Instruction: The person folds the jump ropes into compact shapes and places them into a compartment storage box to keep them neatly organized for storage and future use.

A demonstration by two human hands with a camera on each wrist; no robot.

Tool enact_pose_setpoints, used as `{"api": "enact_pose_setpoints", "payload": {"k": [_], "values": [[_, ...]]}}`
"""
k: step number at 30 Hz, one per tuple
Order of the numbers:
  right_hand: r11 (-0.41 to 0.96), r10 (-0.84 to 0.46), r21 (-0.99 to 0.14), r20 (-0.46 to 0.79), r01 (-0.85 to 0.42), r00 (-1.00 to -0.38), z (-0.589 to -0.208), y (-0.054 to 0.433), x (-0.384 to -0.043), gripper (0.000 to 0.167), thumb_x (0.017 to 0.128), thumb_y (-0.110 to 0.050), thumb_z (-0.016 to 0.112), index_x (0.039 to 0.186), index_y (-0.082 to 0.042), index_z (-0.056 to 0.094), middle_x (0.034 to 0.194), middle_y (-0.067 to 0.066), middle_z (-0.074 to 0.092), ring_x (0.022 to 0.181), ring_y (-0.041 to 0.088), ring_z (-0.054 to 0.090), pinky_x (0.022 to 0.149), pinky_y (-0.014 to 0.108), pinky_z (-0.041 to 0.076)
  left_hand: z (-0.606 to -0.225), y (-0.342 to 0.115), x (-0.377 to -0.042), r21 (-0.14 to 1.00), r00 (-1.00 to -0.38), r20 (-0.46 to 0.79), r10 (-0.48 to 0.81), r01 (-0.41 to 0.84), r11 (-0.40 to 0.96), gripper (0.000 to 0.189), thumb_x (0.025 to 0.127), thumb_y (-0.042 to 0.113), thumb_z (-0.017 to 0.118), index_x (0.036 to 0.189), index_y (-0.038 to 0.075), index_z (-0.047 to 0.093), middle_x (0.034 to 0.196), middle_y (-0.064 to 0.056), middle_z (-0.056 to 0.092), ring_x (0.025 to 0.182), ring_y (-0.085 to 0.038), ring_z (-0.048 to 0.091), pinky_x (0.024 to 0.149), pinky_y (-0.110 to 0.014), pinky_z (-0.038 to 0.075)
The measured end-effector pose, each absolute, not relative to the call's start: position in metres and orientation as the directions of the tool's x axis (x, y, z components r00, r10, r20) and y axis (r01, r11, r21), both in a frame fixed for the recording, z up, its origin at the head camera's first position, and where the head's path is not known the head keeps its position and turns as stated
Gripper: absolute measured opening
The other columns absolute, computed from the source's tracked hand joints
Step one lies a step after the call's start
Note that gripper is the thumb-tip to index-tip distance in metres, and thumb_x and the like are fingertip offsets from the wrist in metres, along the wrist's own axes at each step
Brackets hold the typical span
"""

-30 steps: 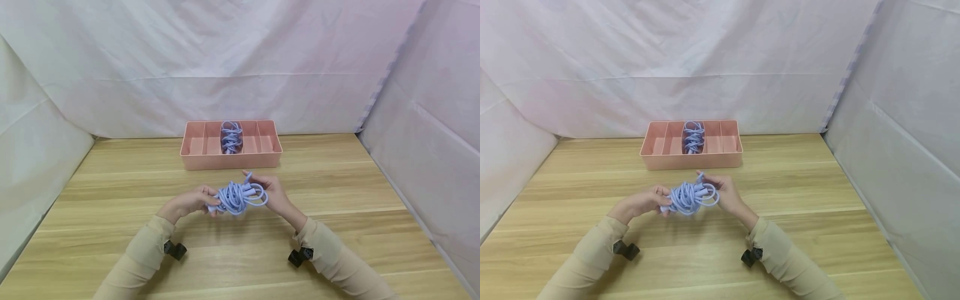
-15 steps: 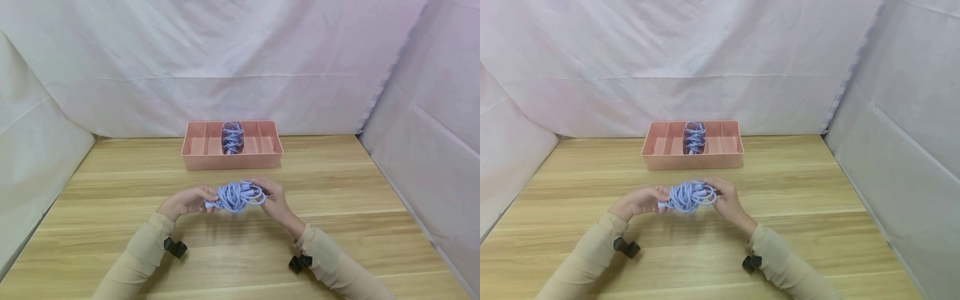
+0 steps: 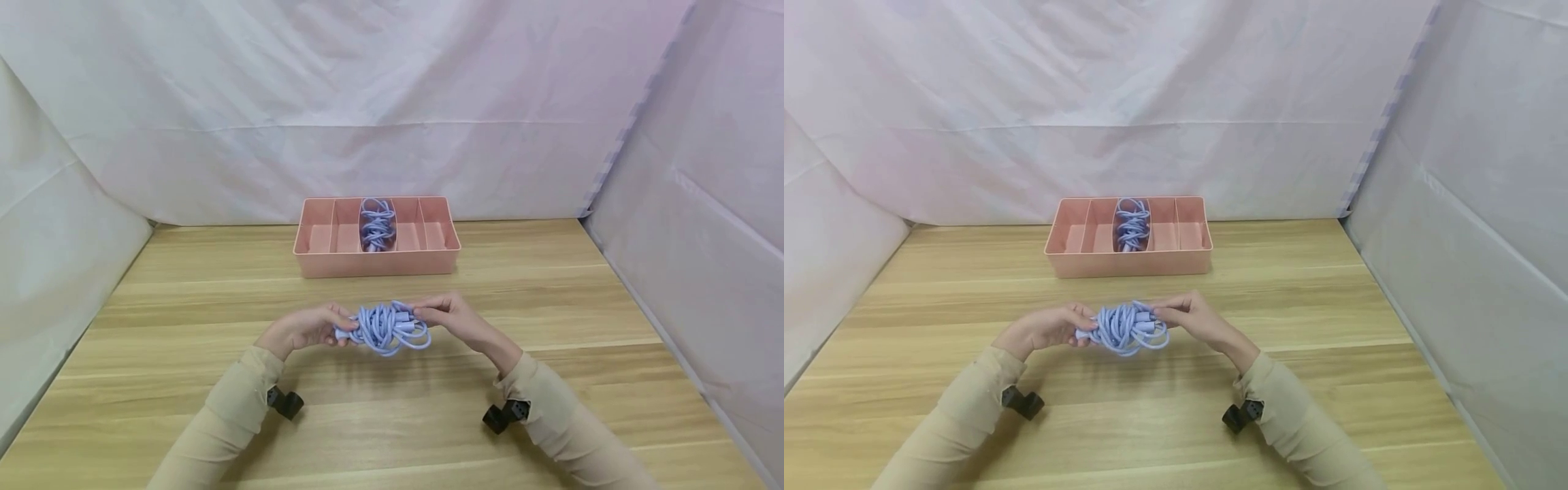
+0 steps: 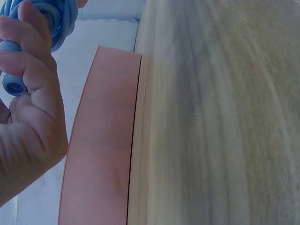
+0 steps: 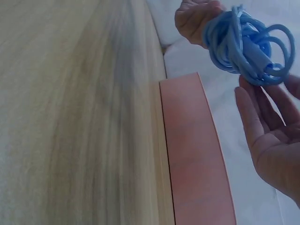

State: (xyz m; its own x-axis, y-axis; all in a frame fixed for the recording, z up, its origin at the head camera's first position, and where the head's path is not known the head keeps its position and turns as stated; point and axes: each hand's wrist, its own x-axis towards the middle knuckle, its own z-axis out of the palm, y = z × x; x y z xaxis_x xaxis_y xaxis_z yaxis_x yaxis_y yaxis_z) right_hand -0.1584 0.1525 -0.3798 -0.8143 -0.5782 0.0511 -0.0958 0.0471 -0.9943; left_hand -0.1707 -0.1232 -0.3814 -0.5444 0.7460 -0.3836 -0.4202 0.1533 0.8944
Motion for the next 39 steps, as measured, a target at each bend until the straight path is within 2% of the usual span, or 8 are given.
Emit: {"api": "enact_pose_setpoints", "payload": {"k": [7, 12, 16, 19, 23, 30, 35, 39], "values": [[-0.057, -0.609, -0.991, -0.064, 0.124, -0.791, -0.387, 0.153, -0.161, 0.01, 0.081, -0.016, 0.066, 0.087, -0.022, 0.071, 0.099, -0.001, 0.067, 0.089, 0.01, 0.062, 0.078, 0.026, 0.051, -0.381, -0.121, -0.169, 0.924, -0.529, -0.347, 0.775, -0.332, 0.187, 0.015, 0.084, 0.013, 0.056, 0.077, 0.019, 0.069, 0.07, 0.006, 0.066, 0.054, -0.001, 0.052, 0.048, -0.014, 0.031], [-0.192, -0.69, -0.925, -0.11, 0.328, -0.715, -0.389, 0.152, -0.159, 0.004, 0.081, -0.02, 0.066, 0.084, -0.021, 0.068, 0.101, -0.005, 0.066, 0.095, 0.009, 0.059, 0.084, 0.023, 0.047, -0.384, -0.121, -0.168, 0.946, -0.513, -0.296, 0.806, -0.276, 0.172, 0.017, 0.083, 0.011, 0.054, 0.078, 0.02, 0.068, 0.069, 0.007, 0.066, 0.052, -0.001, 0.051, 0.047, -0.014, 0.03], [-0.257, -0.738, -0.908, -0.037, 0.331, -0.674, -0.392, 0.151, -0.159, 0.005, 0.083, -0.022, 0.063, 0.086, -0.021, 0.066, 0.106, -0.005, 0.064, 0.102, 0.009, 0.056, 0.088, 0.024, 0.044, -0.385, -0.119, -0.165, 0.962, -0.508, -0.242, 0.827, -0.234, 0.138, 0.019, 0.083, 0.009, 0.053, 0.08, 0.021, 0.068, 0.069, 0.008, 0.066, 0.052, -0.001, 0.051, 0.047, -0.014, 0.03], [-0.308, -0.727, -0.887, -0.014, 0.344, -0.686, -0.395, 0.147, -0.158, 0.006, 0.084, -0.022, 0.061, 0.086, -0.019, 0.066, 0.102, -0.004, 0.064, 0.096, 0.009, 0.057, 0.083, 0.022, 0.045, -0.385, -0.119, -0.163, 0.971, -0.498, -0.165, 0.851, -0.233, 0.052, 0.017, 0.083, 0.01, 0.055, 0.081, 0.021, 0.067, 0.071, 0.009, 0.066, 0.054, 0.0, 0.053, 0.05, -0.013, 0.034], [-0.326, -0.685, -0.864, -0.065, 0.384, -0.726, -0.399, 0.138, -0.153, 0.008, 0.083, -0.022, 0.061, 0.086, -0.016, 0.066, 0.096, -0.003, 0.064, 0.086, 0.008, 0.057, 0.076, 0.018, 0.047, -0.385, -0.119, -0.162, 0.979, -0.457, -0.085, 0.886, -0.205, -0.012, 0.012, 0.082, 0.013, 0.058, 0.08, 0.021, 0.067, 0.072, 0.011, 0.065, 0.055, 0.0, 0.054, 0.048, -0.015, 0.032], [-0.482, -0.591, -0.819, 0.042, 0.311, -0.805, -0.386, 0.134, -0.152, 0.007, 0.087, -0.011, 0.057, 0.087, -0.011, 0.064, 0.093, 0.002, 0.064, 0.088, 0.012, 0.063, 0.083, 0.024, 0.049, -0.385, -0.123, -0.167, 0.98, -0.408, -0.126, 0.904, -0.195, 0.048, 0.017, 0.08, 0.009, 0.055, 0.077, 0.021, 0.067, 0.07, 0.01, 0.066, 0.051, 0.0, 0.054, 0.041, -0.019, 0.02], [-0.471, -0.542, -0.86, 0.105, 0.197, -0.834, -0.376, 0.132, -0.149, 0.013, 0.088, -0.005, 0.056, 0.098, -0.012, 0.059, 0.096, 0.002, 0.064, 0.083, 0.011, 0.064, 0.08, 0.025, 0.051, -0.387, -0.128, -0.169, 0.969, -0.362, -0.149, 0.92, -0.239, 0.063, 0.012, 0.081, 0.014, 0.058, 0.081, 0.021, 0.068, 0.073, 0.008, 0.067, 0.054, 0.001, 0.054, 0.046, -0.015, 0.034], [-0.358, -0.517, -0.932, 0.146, 0.058, -0.843, -0.37, 0.134, -0.147, 0.026, 0.086, -0.004, 0.059, 0.107, -0.019, 0.063, 0.096, -0.001, 0.067, 0.081, 0.009, 0.064, 0.079, 0.023, 0.05, -0.389, -0.132, -0.173, 0.953, -0.342, -0.18, 0.922, -0.291, 0.078, 0.007, 0.082, 0.021, 0.061, 0.082, 0.021, 0.068, 0.072, 0.009, 0.067, 0.052, 0.002, 0.053, 0.051, -0.014, 0.039]]}}
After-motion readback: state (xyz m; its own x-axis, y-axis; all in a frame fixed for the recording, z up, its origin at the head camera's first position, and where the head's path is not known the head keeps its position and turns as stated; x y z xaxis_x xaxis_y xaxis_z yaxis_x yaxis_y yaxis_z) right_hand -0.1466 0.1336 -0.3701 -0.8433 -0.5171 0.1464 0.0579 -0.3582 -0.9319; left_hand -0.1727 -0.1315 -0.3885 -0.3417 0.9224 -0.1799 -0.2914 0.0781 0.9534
